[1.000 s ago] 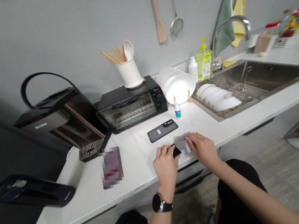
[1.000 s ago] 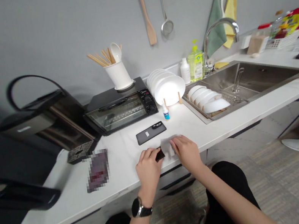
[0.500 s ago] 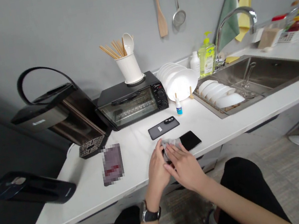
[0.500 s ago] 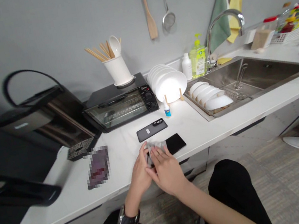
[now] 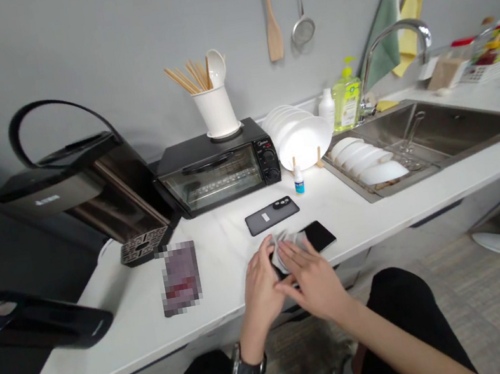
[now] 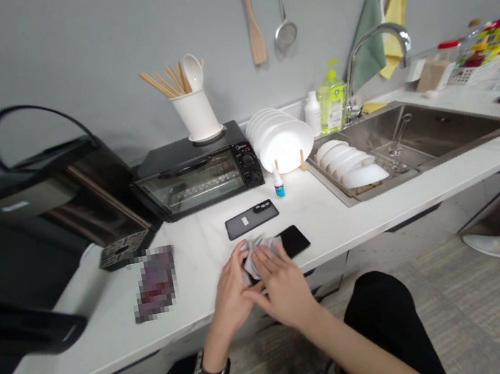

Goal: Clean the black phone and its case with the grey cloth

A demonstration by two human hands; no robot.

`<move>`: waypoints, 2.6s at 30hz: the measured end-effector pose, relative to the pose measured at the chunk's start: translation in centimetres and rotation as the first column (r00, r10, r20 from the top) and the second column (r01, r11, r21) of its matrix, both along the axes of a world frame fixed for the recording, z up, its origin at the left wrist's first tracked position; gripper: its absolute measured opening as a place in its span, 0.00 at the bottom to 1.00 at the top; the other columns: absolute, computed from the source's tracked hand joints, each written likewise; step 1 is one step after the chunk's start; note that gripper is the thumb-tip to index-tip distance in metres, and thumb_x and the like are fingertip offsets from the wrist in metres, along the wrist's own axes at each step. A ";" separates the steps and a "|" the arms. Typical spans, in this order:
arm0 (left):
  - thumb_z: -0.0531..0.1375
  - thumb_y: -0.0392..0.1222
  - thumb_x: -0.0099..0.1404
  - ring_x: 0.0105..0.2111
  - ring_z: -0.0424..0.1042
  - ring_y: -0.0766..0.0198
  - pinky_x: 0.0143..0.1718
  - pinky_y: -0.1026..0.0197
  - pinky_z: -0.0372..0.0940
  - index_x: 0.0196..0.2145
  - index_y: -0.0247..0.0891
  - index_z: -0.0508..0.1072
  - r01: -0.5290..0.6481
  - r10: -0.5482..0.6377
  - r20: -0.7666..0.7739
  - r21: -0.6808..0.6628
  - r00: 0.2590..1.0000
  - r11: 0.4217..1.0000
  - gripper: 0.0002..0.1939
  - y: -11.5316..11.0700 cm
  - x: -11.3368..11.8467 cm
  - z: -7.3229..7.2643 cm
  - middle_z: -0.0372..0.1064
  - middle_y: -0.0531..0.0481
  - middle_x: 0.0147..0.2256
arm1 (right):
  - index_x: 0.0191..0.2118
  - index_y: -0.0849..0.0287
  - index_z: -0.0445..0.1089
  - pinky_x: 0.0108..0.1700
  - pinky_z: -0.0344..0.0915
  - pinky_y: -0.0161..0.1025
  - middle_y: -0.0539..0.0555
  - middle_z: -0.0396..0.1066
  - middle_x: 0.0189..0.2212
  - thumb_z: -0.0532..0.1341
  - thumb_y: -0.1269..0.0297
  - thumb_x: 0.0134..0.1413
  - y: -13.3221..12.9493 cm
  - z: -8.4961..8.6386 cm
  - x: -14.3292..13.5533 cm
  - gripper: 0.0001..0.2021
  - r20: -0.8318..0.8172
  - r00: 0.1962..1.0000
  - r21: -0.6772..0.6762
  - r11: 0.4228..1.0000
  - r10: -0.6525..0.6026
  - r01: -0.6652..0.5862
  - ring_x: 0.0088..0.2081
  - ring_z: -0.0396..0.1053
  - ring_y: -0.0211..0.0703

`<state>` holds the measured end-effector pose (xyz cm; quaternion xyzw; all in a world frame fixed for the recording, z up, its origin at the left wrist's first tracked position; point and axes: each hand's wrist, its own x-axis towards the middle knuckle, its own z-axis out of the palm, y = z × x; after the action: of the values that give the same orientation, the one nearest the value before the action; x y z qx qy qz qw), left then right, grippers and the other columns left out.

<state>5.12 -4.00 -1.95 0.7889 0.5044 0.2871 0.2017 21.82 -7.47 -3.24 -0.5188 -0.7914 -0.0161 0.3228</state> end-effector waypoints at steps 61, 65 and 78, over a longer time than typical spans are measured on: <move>0.62 0.35 0.66 0.64 0.68 0.53 0.72 0.38 0.46 0.75 0.47 0.41 -0.040 0.036 -0.077 -0.047 0.996 0.998 0.48 -0.4 0.0 0.4 0.70 0.42 0.62 | 0.68 0.62 0.64 0.73 0.49 0.60 0.62 0.66 0.66 0.59 0.43 0.68 -0.9 0.6 0.1 0.33 0.002 0.992 -0.083 0.989 0.125 -0.124 0.70 0.60 0.56; 0.63 0.37 0.66 0.65 0.67 0.52 0.72 0.38 0.47 0.75 0.48 0.41 -0.043 0.040 -0.084 -0.036 0.996 0.998 0.48 -0.5 0.1 0.5 0.71 0.44 0.62 | 0.68 0.57 0.65 0.73 0.47 0.63 0.61 0.68 0.65 0.58 0.45 0.70 -0.3 1.0 2.1 0.29 0.008 0.994 -0.099 0.989 0.110 -0.108 0.67 0.64 0.55; 0.64 0.32 0.62 0.65 0.66 0.52 0.72 0.39 0.48 0.75 0.50 0.43 -0.040 0.038 -0.075 -0.020 0.996 0.999 0.51 -0.7 0.0 0.7 0.67 0.45 0.65 | 0.70 0.59 0.62 0.74 0.46 0.60 0.60 0.66 0.67 0.56 0.47 0.72 -1.8 0.5 1.5 0.30 0.001 0.987 -0.120 0.980 0.162 -0.161 0.69 0.62 0.52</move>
<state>5.09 -4.69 -1.29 0.7868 0.5300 0.2560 0.1855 23.27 -9.27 -2.73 -0.4712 -0.8322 0.0547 0.2870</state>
